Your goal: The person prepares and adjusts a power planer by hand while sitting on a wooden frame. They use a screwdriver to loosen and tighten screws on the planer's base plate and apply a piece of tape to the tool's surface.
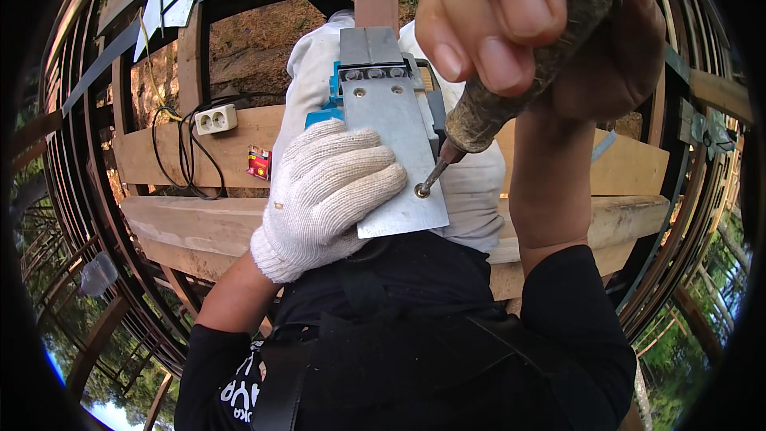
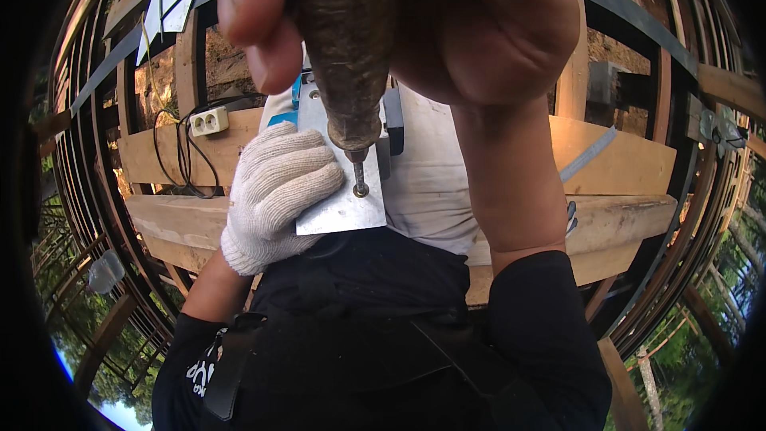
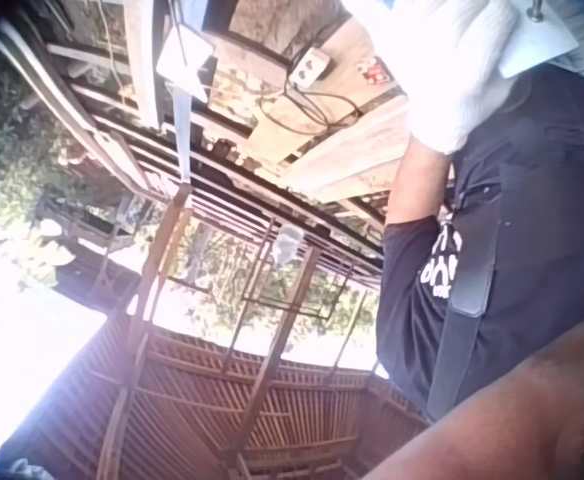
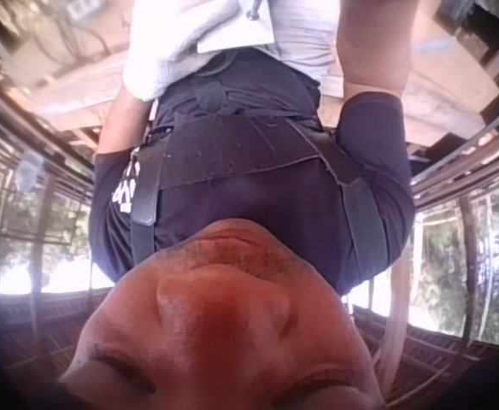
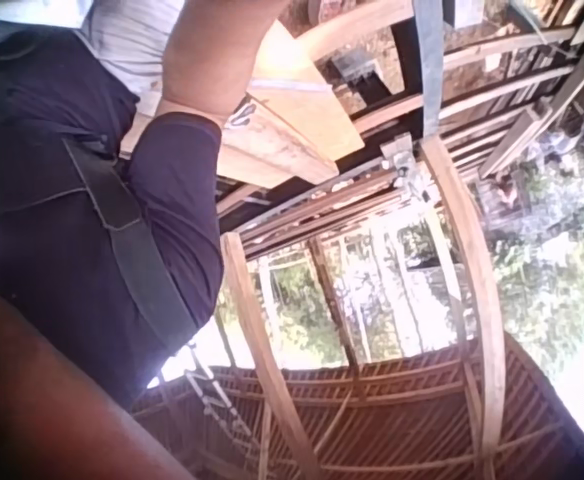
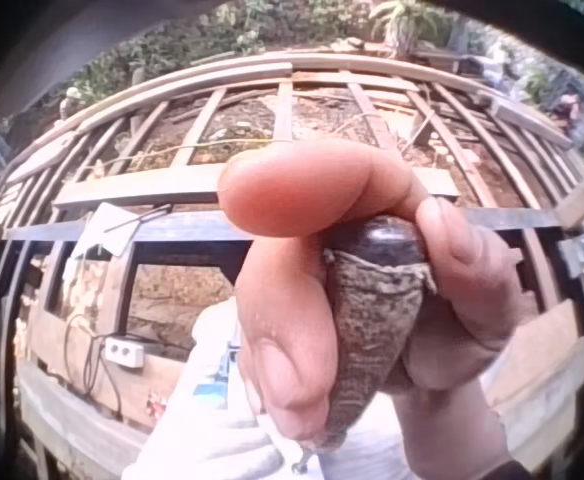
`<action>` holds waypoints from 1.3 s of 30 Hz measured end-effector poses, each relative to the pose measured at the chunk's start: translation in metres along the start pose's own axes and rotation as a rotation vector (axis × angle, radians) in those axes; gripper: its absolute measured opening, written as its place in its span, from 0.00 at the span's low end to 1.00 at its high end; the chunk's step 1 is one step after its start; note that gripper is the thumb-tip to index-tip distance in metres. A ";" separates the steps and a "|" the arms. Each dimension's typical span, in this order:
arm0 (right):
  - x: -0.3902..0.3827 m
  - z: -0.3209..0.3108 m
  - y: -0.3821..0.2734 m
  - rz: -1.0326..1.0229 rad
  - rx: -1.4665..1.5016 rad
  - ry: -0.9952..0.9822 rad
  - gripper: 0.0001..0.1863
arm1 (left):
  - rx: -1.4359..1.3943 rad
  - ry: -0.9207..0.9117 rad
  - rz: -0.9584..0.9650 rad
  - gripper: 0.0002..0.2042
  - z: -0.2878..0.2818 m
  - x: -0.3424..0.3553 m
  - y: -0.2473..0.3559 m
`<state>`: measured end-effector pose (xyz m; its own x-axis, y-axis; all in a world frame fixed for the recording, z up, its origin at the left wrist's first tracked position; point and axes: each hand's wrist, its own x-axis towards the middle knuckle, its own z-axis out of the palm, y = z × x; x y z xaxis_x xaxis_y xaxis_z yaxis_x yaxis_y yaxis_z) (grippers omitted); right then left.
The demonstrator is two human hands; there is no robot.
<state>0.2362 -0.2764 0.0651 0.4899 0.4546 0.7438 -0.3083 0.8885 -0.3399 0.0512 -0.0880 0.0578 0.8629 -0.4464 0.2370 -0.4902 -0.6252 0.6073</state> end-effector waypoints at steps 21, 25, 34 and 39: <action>0.009 0.068 -0.001 0.155 -0.719 0.465 0.18 | 0.018 0.019 0.014 0.25 0.005 -0.007 -0.002; 0.004 0.016 0.009 0.026 0.179 -0.015 0.16 | 0.010 0.006 0.012 0.24 0.004 -0.004 0.000; 0.009 0.074 0.016 0.076 -0.455 0.707 0.16 | 0.029 0.038 0.012 0.22 0.007 -0.007 -0.002; 0.021 0.053 0.021 -0.084 0.155 0.297 0.19 | -0.001 0.048 -0.004 0.22 0.009 -0.007 0.000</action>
<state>0.1966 -0.2512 0.1043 0.7277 0.3991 0.5579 -0.3662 0.9137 -0.1761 0.0446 -0.0905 0.0496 0.8697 -0.4124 0.2711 -0.4868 -0.6263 0.6090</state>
